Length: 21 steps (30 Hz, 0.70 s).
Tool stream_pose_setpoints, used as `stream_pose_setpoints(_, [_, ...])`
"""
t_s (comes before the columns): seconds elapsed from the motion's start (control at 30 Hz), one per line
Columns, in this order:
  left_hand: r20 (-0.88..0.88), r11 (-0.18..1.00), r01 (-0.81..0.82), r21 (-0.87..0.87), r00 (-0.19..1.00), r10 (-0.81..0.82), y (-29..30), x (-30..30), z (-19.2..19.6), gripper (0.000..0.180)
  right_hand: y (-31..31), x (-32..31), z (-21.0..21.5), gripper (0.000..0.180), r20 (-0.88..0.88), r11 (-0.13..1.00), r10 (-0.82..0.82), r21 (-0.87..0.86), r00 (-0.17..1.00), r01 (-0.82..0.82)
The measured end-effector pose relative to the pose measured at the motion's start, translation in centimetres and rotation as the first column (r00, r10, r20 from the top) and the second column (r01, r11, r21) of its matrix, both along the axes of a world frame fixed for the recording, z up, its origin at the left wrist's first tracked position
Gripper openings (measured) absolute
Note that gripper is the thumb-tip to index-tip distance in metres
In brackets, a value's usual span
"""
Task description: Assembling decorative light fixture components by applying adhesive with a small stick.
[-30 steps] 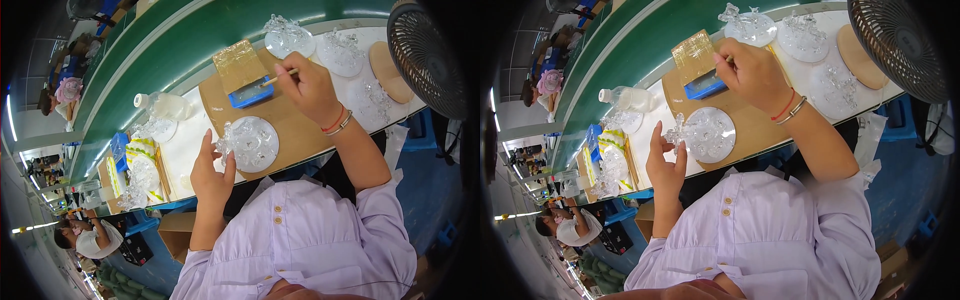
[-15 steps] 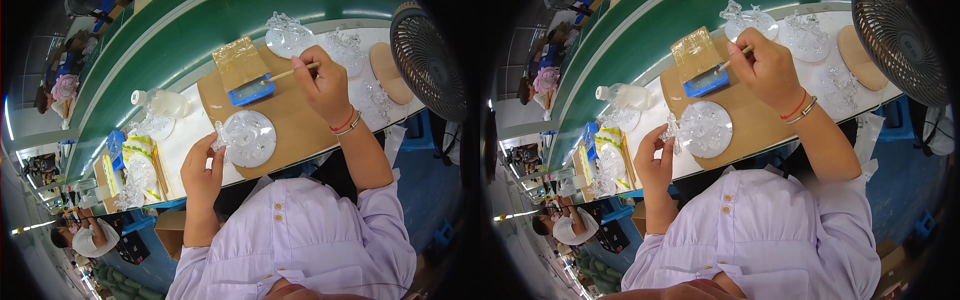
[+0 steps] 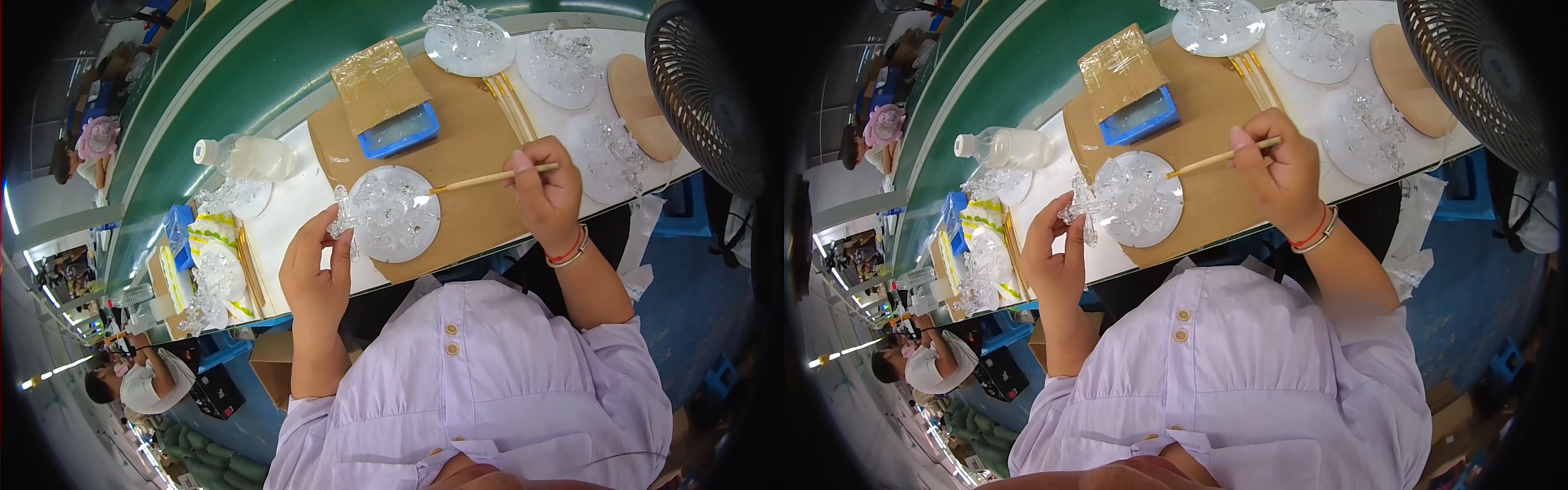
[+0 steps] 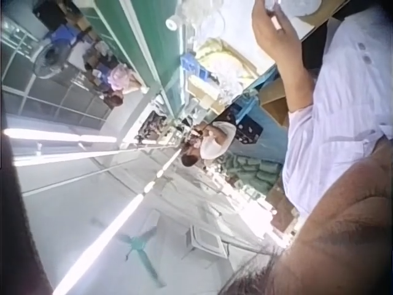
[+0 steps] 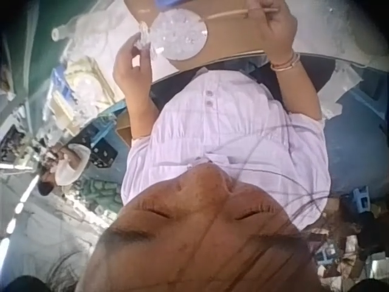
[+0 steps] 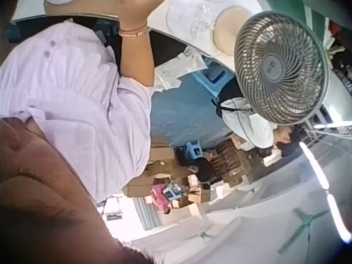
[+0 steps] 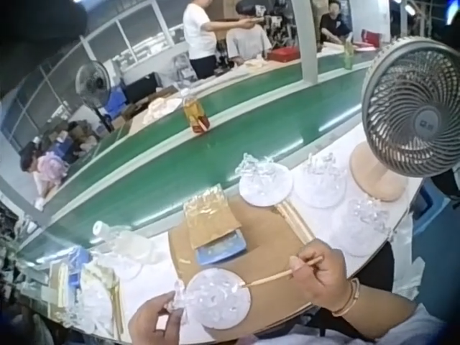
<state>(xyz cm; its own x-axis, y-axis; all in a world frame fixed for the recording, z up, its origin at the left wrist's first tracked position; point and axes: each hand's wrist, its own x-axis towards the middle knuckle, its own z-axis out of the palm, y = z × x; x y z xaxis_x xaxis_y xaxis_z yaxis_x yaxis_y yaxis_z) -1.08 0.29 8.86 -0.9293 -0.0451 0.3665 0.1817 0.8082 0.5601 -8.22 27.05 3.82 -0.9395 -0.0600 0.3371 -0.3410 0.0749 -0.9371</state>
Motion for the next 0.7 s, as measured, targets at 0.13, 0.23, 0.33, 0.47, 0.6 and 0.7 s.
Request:
stream_pose_setpoints(0.13, [0.012,1.0,-0.018,-0.021,1.0,0.018,0.0,0.1,0.0,0.031,-0.3,0.3,-1.0,0.008,-0.01,0.997,0.02,0.079,1.0,-0.019])
stream_pose_setpoints(0.23, [0.009,1.0,-0.018,-0.004,1.0,0.018,0.0,0.2,-0.1,0.03,-0.9,0.2,-0.5,0.009,-0.066,0.993,0.025,0.119,0.998,-0.017])
stream_pose_setpoints(0.33, [0.019,1.0,-0.028,-0.015,0.999,0.028,0.1,0.2,0.0,0.03,-1.5,0.3,-0.1,0.009,-0.033,0.987,0.046,0.154,0.998,-0.04])
stream_pose_setpoints(0.47, [0.027,0.999,-0.035,-0.003,0.999,0.035,0.0,0.2,-0.2,0.03,-1.7,0.1,-0.1,0.01,-0.099,0.988,0.064,0.144,0.993,-0.049])
stream_pose_setpoints(0.6, [0.033,0.999,-0.032,-0.01,0.999,0.032,0.1,0.2,-0.1,0.03,-1.1,-0.2,0.0,0.009,-0.104,0.986,0.025,0.164,0.994,-0.008])
stream_pose_setpoints(0.7, [0.033,1.0,-0.029,-0.012,0.999,0.029,-0.1,0.2,-0.1,0.03,-1.2,-0.4,0.2,0.009,-0.138,0.987,0.014,0.158,0.99,0.008])
